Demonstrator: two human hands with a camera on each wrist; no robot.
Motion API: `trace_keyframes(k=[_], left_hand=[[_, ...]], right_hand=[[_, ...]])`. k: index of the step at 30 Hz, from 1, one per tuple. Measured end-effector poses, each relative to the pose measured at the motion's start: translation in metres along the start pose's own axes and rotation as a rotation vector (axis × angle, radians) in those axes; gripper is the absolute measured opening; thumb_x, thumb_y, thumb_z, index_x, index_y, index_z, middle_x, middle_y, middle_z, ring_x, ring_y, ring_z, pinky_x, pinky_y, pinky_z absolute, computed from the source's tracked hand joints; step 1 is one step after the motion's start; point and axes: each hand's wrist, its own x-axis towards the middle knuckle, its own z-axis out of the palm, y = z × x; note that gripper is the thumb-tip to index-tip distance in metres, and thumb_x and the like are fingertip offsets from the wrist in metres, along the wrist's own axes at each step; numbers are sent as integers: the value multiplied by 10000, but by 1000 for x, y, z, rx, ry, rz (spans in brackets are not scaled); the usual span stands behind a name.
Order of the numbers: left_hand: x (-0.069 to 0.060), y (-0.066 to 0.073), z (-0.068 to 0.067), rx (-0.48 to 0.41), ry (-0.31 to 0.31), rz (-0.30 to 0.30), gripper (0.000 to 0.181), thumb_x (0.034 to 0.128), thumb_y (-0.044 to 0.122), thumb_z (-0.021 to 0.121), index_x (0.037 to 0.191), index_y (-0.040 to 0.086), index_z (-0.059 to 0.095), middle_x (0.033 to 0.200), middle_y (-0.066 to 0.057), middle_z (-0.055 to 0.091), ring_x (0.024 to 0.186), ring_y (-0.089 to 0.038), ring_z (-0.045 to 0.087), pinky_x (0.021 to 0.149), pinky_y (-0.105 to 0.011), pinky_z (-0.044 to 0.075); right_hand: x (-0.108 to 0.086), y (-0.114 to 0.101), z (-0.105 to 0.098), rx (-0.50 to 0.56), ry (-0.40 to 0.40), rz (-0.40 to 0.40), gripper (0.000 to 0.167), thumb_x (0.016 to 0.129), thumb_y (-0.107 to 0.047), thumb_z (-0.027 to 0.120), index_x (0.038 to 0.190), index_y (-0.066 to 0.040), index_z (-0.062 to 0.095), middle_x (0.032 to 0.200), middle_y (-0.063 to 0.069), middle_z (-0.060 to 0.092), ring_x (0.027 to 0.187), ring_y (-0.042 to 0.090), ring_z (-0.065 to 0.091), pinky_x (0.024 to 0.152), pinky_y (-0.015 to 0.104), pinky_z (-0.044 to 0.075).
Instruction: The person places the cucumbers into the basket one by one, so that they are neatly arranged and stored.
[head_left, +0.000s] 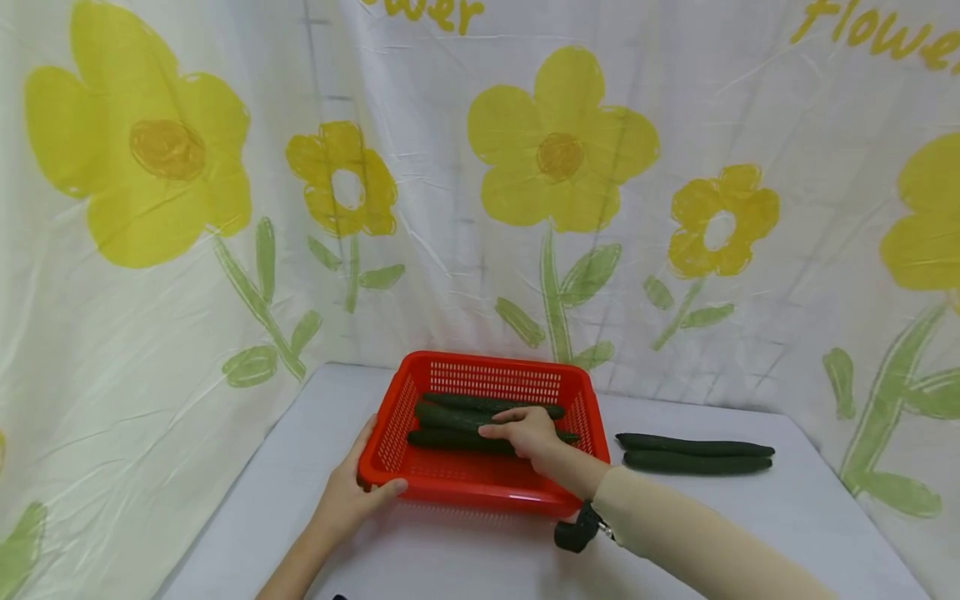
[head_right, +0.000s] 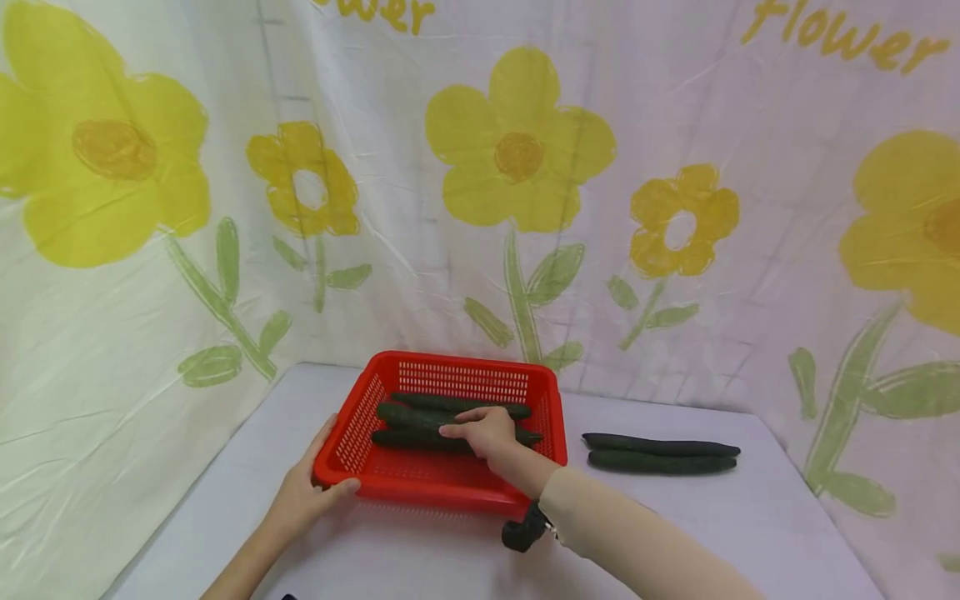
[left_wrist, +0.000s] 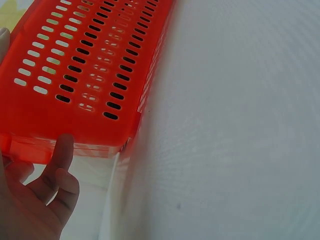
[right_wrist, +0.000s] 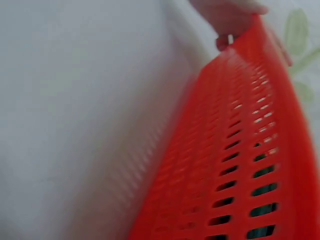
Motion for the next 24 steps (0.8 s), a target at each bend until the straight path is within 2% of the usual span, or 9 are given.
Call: trace_keyframes(k=[5, 8, 15, 21, 24], left_hand=[[0, -1, 0, 11, 3, 3, 1048, 868, 261, 865, 1706, 209, 238, 1628, -155, 476, 1269, -280, 627, 939, -242, 542], [0, -1, 0, 16, -1, -2, 1048, 873, 276, 863, 1707, 213, 232, 1636, -149, 468, 1273, -280, 622, 938, -243, 543], [-2, -3, 1, 10, -1, -14, 1050, 871, 296, 869, 1706, 225, 238, 1616, -152, 493, 1242, -275, 626, 931, -240, 544], [-1, -3, 2, 16, -6, -32, 1063, 875, 338, 865, 1711, 234, 218, 1634, -150, 470, 1269, -288, 612, 943, -231, 537], [0, -2, 1, 17, -2, -23, 1062, 880, 331, 861, 1713, 226, 210, 1646, -143, 453, 1286, -290, 604, 958, -229, 530]], right_hand=[[0, 8, 7, -67, 11, 1, 389, 813, -275, 942, 1121, -79, 807, 782, 15, 597, 567, 150, 355, 543, 302, 326], [0, 10, 9, -109, 24, 5, 366, 801, -265, 951, 1083, -79, 810, 927, 57, 686, 664, 180, 446, 568, 305, 362], [-1, 16, 11, -197, 13, 1, 343, 779, -238, 968, 1051, -83, 829, 1096, 94, 717, 848, 210, 593, 635, 293, 449], [1, 20, 10, -246, 15, -48, 262, 783, -168, 956, 1003, -89, 838, 1133, 99, 729, 809, 204, 598, 632, 319, 481], [3, 18, 9, -235, 2, -54, 234, 789, -126, 943, 992, -80, 835, 968, 58, 725, 652, 159, 506, 575, 304, 437]])
